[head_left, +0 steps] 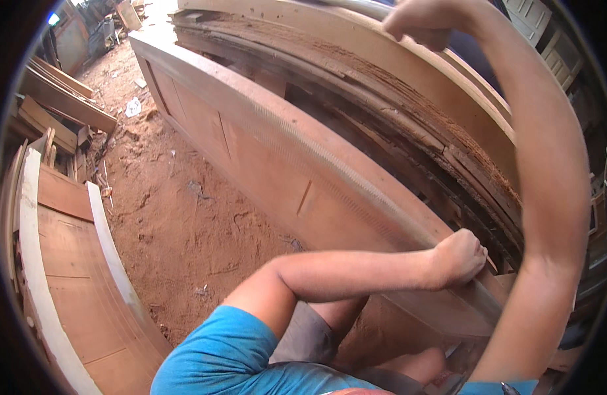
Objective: The person applies glue to the edges of wooden planks using a brush and then joins them together. They use a hammer to tap the planks into place and secure the assembly. The person works on a large curved wooden structure on the ground.
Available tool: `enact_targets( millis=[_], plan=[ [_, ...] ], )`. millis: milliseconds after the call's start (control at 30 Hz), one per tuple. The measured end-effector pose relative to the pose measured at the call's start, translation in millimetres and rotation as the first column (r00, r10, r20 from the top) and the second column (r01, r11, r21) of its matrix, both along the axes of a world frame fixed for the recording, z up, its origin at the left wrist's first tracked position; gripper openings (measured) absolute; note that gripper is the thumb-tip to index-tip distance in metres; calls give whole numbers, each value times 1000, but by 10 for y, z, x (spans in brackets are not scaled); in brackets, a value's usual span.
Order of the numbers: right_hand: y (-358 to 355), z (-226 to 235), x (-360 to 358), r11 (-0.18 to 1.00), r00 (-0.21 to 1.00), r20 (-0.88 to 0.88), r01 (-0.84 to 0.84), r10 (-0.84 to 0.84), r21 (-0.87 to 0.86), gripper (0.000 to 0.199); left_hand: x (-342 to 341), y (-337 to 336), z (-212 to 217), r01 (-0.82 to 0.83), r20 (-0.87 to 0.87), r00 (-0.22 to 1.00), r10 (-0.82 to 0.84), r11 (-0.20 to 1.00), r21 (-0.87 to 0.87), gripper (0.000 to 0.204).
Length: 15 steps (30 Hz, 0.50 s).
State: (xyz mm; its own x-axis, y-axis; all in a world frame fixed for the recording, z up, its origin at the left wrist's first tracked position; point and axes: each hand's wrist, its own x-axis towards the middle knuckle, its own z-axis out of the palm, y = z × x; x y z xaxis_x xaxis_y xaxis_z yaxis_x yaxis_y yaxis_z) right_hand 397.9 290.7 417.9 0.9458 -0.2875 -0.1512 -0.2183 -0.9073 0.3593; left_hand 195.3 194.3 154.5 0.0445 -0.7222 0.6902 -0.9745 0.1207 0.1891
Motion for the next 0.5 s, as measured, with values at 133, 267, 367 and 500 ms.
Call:
enact_targets(
  millis=[133, 267, 367, 500],
  plan=[
    [-922, -183, -373, 872, 937, 282, -307, 206, 381, 43, 585, 555, 477, 78, -1, 996, -92, 843, 532, 26],
    [-1493, -516, -1736, 717, 880, 475, -323, -12, 618, 45, 1116, 1082, 746, 240, -312, 949, -46, 748, 618, 60],
    [-1469, -910, -2893, 602, 744, 589, -324, -314, 730, 55, 1590, 945, 673, 597, -640, 766, -67, 442, 669, 81],
    [-1652, -1435, -4195, 644, 482, 732, -372, -483, 669, 53, 1327, 697, 796, 378, -537, 839, 88, 617, 691, 87]
  ],
)
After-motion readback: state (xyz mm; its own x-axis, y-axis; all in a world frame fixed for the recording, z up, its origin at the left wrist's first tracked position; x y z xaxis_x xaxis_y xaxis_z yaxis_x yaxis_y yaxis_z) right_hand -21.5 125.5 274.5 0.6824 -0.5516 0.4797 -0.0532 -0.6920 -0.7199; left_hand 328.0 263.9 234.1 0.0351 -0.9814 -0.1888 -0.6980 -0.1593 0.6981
